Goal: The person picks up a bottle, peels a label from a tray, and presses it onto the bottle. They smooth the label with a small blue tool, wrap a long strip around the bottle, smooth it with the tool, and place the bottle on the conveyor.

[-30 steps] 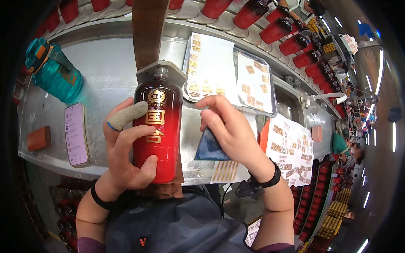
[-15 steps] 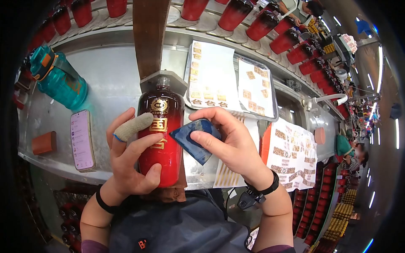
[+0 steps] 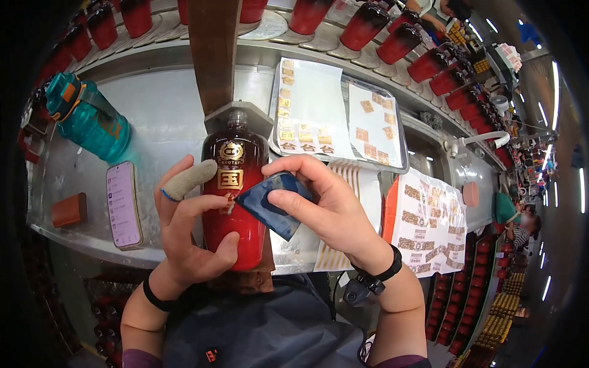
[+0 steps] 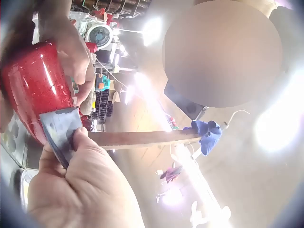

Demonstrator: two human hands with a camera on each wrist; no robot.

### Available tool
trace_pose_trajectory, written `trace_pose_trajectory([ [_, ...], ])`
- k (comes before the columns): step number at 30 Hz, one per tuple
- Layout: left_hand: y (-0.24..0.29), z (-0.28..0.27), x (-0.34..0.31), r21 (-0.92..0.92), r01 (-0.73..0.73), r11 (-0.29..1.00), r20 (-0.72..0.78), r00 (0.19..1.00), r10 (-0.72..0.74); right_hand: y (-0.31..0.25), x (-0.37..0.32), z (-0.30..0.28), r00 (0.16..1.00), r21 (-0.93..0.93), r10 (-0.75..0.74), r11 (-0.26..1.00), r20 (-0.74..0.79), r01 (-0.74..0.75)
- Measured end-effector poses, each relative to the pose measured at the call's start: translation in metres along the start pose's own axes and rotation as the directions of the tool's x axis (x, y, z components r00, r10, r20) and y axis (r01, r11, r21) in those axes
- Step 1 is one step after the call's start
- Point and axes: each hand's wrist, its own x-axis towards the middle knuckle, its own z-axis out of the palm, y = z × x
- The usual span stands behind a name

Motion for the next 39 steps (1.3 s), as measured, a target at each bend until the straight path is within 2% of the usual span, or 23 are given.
trace_pose_trajectory([
  [5,-0.004,0.004,0.007,-0.071,0.069,0.995,-0.017,0.997,-0.070,-0.005,0.001,0.006,1.000,-0.062,-0.012,0.998,-0.018,0.011],
  [7,-0.004,0.006,0.008,-0.077,0.085,0.993,-0.036,0.995,-0.088,-0.001,0.002,0.007,0.989,-0.237,-0.141,0.963,-0.051,0.125],
  [8,-0.004,0.006,0.008,-0.091,0.103,0.991,-0.034,0.994,-0.106,-0.001,0.002,0.008,0.990,-0.238,-0.136,0.964,-0.048,0.121],
  [10,-0.007,0.007,0.006,-0.106,0.129,0.986,-0.037,0.990,-0.133,-0.004,0.004,0.010,0.896,-0.514,-0.440,0.784,-0.063,0.349],
  [11,-0.009,0.010,0.005,-0.135,0.144,0.980,-0.056,0.987,-0.153,-0.007,0.007,0.007,0.898,-0.515,-0.435,0.783,-0.056,0.348],
  [13,-0.012,0.014,0.002,-0.171,0.165,0.971,-0.076,0.981,-0.180,-0.015,0.011,-0.002,0.775,-0.744,-0.615,0.448,0.146,0.496],
  [14,-0.013,0.016,0.000,-0.206,0.176,0.963,-0.082,0.977,-0.196,-0.026,0.009,0.002,0.781,-0.814,-0.605,0.370,0.155,0.448],
  [15,-0.013,0.017,-0.001,-0.240,0.187,0.952,-0.086,0.973,-0.213,-0.032,0.011,0.003,0.785,-0.815,-0.599,0.370,0.159,0.447],
  [17,-0.013,0.020,-0.002,-0.263,0.199,0.944,-0.092,0.969,-0.230,-0.042,0.017,0.002,0.742,-0.842,-0.539,0.103,0.399,0.529],
  [18,-0.013,0.021,-0.002,-0.284,0.206,0.937,-0.096,0.966,-0.241,-0.047,0.017,0.006,0.747,-0.849,-0.497,0.036,0.442,0.526],
  [19,-0.013,0.022,-0.003,-0.287,0.209,0.935,-0.099,0.964,-0.246,-0.046,0.021,0.009,0.749,-0.849,-0.492,0.035,0.445,0.528],
  [21,-0.013,0.024,-0.005,-0.370,0.257,0.893,-0.093,0.946,-0.311,-0.046,0.032,0.013,0.676,-0.800,-0.505,-0.051,0.537,0.598],
  [25,-0.012,0.027,-0.005,-0.417,0.285,0.863,-0.098,0.930,-0.354,-0.050,0.042,0.017,0.646,-0.756,-0.448,-0.114,0.618,0.645],
  [27,-0.010,0.028,-0.005,-0.501,0.369,0.783,-0.040,0.894,-0.447,-0.054,0.043,0.017,0.642,-0.742,-0.410,-0.145,0.647,0.655],
  [29,-0.012,0.031,-0.005,-0.512,0.340,0.789,-0.063,0.901,-0.429,-0.054,0.045,0.017,0.641,-0.729,-0.372,-0.175,0.671,0.662],
  [31,-0.012,0.033,-0.005,-0.522,0.310,0.795,-0.084,0.909,-0.409,-0.051,0.049,0.015,0.602,-0.691,-0.364,-0.198,0.710,0.695],
  [34,-0.012,0.033,-0.005,-0.518,0.341,0.785,-0.073,0.896,-0.437,-0.053,0.049,0.017,0.592,-0.683,-0.367,-0.205,0.717,0.701],
  [39,-0.014,0.032,-0.005,-0.458,0.312,0.833,-0.090,0.916,-0.392,-0.052,0.049,0.019,0.601,-0.686,-0.353,-0.208,0.717,0.697],
])
